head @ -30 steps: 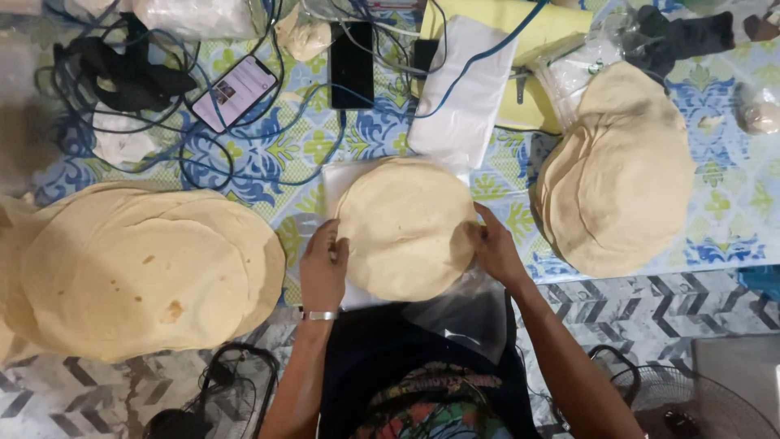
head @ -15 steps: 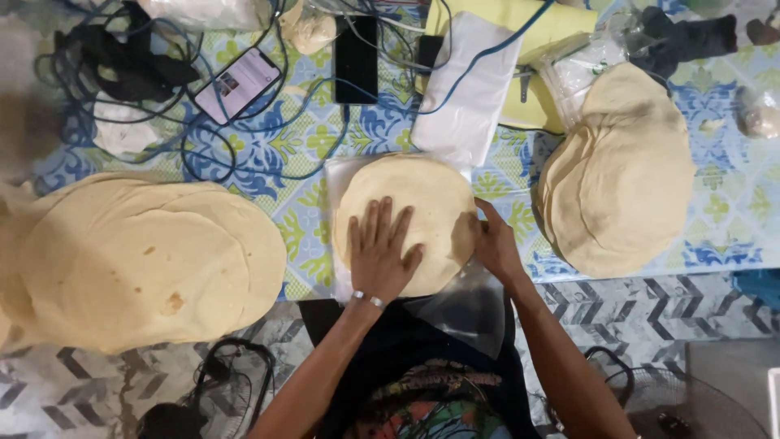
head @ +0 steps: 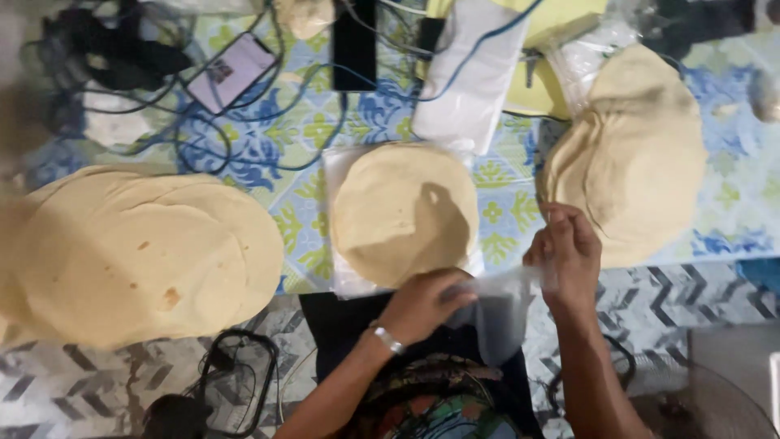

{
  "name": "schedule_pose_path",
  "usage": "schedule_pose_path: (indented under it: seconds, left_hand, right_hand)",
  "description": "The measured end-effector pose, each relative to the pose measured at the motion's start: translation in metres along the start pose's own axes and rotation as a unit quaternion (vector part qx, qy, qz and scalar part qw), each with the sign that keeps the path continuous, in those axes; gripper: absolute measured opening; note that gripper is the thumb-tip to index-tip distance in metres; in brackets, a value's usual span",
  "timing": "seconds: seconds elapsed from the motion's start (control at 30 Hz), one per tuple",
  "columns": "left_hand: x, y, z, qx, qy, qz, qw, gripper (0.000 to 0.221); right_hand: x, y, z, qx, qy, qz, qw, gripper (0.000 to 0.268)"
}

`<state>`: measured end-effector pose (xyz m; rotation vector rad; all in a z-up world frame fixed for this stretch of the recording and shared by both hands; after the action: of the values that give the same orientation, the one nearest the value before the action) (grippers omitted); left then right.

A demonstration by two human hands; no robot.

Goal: The person places flatbreads one by one into a plastic bag on a table.

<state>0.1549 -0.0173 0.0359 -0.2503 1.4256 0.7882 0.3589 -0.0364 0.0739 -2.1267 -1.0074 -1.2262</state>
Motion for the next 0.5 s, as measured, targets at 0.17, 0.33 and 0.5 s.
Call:
schedule_pose_path:
  seconds: [0.17, 0.33, 0.5]
  left_hand:
    - [-0.017, 0.062, 0.003, -0.039, 0.094, -0.022, 0.995, 0.032]
    - [0.0, 0.073, -0.01, -0.053, 0.138, -0.033, 0.988, 0.03]
    - [0.013, 0.073, -0.021, -0.076, 0.231, -0.13, 0.961, 0.029]
  right_hand:
    - [-0.002, 0.035, 0.007, -0.036, 0.111, -0.014, 0.993, 0.027]
    - [0.033, -0.02, -0.024, 0.132, 0.229, -0.227, 0.937, 0.053]
    - [0.031, -0.049, -0.032, 0.2, 0.172, -0.393, 0.881, 0.084]
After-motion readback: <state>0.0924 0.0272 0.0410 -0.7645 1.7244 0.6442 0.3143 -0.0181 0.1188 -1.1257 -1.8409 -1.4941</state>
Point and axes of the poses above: each hand's wrist, its own z-axis towards the middle knuckle, its own y-axis out of the back of the hand, x = y × z, the point moved 9 cm from there along z, towards the middle knuckle, and after that the axes turned 11 degrees about -y, right-handed, at the moved point
